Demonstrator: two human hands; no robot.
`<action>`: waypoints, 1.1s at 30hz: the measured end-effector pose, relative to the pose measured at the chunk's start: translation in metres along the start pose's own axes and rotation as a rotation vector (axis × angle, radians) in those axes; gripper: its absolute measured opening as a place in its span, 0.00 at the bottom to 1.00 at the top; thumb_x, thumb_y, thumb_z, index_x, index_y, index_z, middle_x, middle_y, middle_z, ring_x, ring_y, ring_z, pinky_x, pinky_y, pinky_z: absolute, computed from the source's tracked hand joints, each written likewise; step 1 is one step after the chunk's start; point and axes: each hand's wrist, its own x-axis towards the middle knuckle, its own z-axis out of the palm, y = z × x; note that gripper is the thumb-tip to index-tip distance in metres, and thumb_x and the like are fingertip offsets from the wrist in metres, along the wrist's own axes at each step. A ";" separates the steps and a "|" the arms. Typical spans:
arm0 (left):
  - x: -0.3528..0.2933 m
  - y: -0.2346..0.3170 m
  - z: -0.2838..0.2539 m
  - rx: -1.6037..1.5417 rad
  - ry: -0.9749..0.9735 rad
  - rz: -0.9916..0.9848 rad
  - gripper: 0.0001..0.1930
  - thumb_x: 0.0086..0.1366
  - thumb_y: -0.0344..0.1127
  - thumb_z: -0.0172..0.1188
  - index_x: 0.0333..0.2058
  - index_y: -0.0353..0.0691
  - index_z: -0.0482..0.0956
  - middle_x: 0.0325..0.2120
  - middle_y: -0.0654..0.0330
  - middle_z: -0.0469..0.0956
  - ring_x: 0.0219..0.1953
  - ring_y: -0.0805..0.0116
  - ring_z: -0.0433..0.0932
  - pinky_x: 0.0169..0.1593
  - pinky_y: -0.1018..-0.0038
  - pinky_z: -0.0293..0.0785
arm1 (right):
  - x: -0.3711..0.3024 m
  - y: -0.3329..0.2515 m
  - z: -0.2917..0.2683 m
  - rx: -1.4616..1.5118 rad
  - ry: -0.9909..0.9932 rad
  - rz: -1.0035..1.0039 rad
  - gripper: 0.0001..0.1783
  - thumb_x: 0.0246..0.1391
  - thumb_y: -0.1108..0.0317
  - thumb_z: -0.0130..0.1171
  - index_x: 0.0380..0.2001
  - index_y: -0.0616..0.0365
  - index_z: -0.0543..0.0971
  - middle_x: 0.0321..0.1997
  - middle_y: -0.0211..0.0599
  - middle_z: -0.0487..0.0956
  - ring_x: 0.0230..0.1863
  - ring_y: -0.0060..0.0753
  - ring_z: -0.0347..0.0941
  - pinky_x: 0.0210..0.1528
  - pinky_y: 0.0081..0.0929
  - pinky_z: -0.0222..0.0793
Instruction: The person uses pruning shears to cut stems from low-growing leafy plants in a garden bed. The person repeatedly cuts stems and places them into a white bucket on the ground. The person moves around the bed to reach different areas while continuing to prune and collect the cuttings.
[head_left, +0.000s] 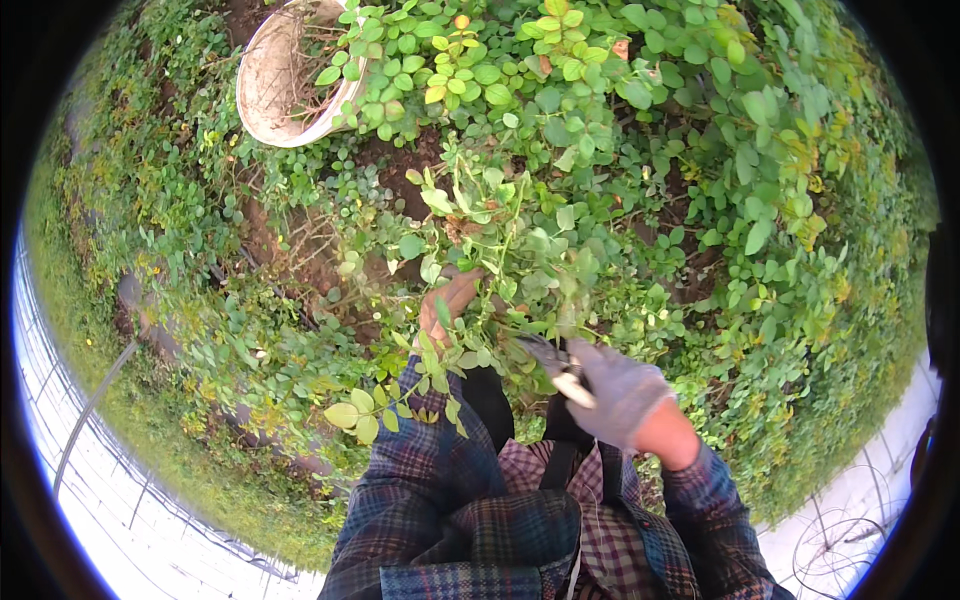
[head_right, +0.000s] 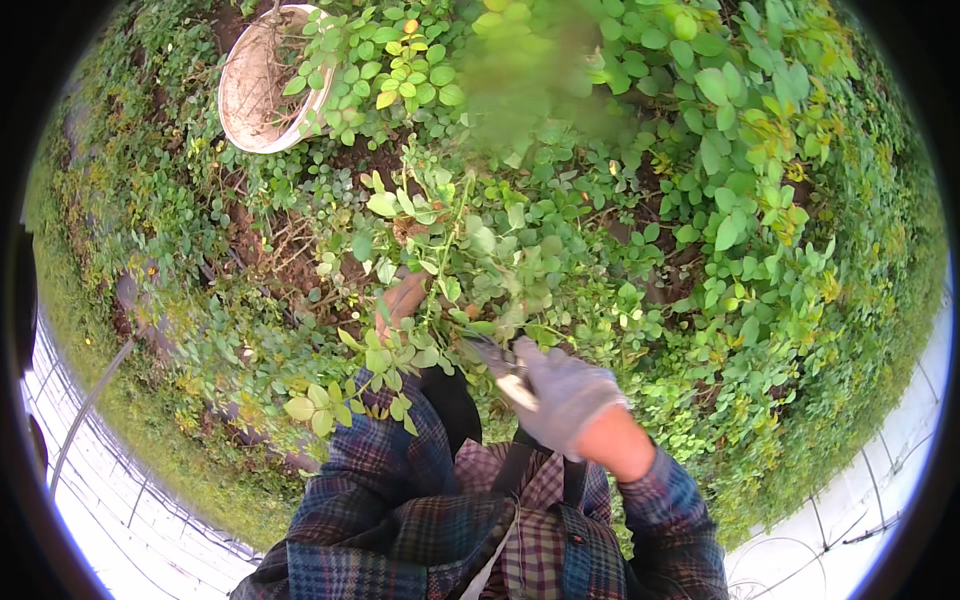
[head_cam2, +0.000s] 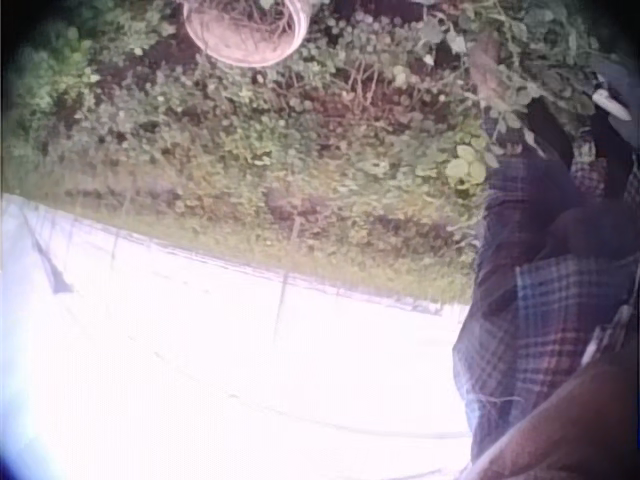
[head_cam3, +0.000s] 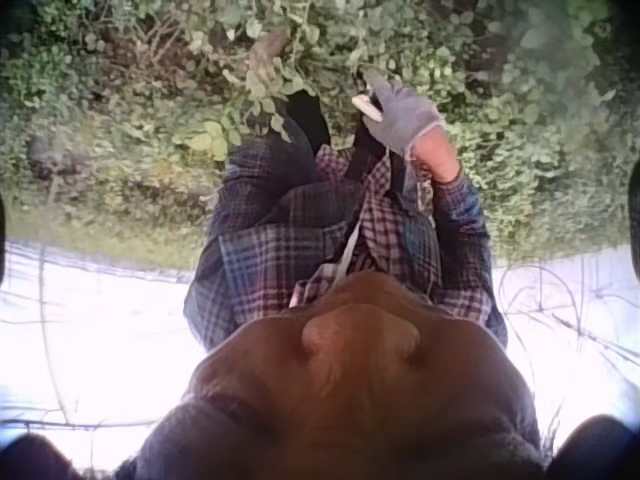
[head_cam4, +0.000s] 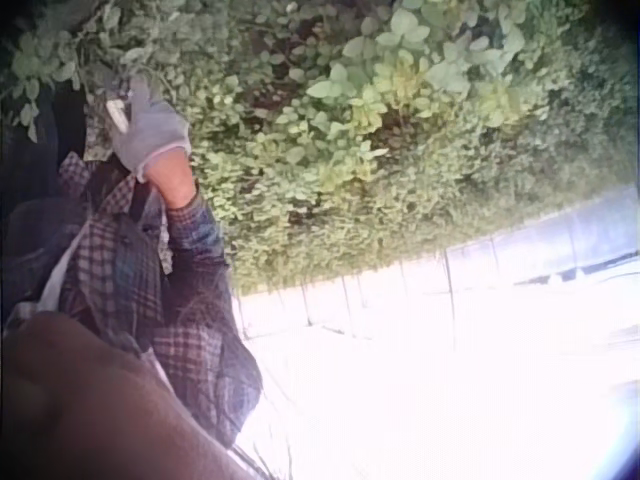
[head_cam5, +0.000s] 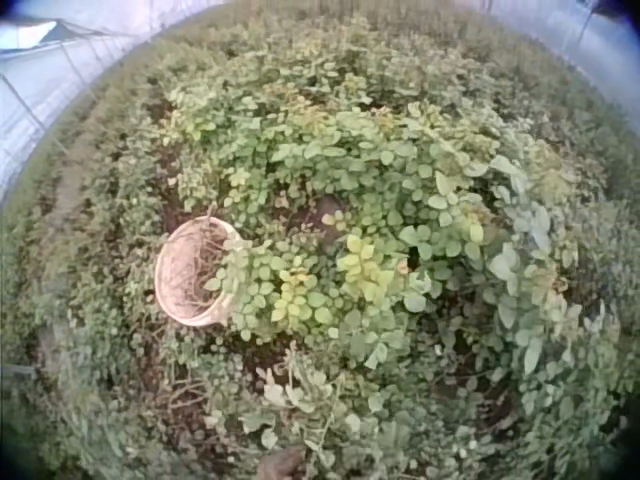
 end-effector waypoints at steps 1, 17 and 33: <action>0.007 -0.007 0.008 -0.124 0.105 -0.162 0.20 0.66 0.29 0.59 0.54 0.25 0.73 0.48 0.55 0.80 0.44 0.67 0.80 0.47 0.75 0.77 | -0.012 0.009 0.000 0.076 0.198 -0.111 0.32 0.53 0.56 0.63 0.60 0.52 0.69 0.39 0.51 0.81 0.34 0.53 0.82 0.35 0.42 0.77; -0.080 0.075 0.125 0.431 0.308 -0.256 0.11 0.69 0.37 0.53 0.44 0.40 0.80 0.25 0.61 0.81 0.32 0.63 0.82 0.46 0.63 0.78 | -0.052 0.079 0.085 0.177 -0.055 -0.483 0.23 0.58 0.60 0.55 0.58 0.38 0.71 0.44 0.42 0.80 0.38 0.50 0.80 0.38 0.42 0.78; -0.057 0.063 0.127 0.590 0.498 -0.782 0.23 0.62 0.35 0.62 0.54 0.32 0.74 0.43 0.52 0.82 0.41 0.63 0.83 0.42 0.68 0.81 | -0.048 0.076 0.043 0.730 -0.114 -0.328 0.30 0.53 0.56 0.63 0.59 0.51 0.74 0.43 0.45 0.83 0.41 0.41 0.81 0.46 0.33 0.77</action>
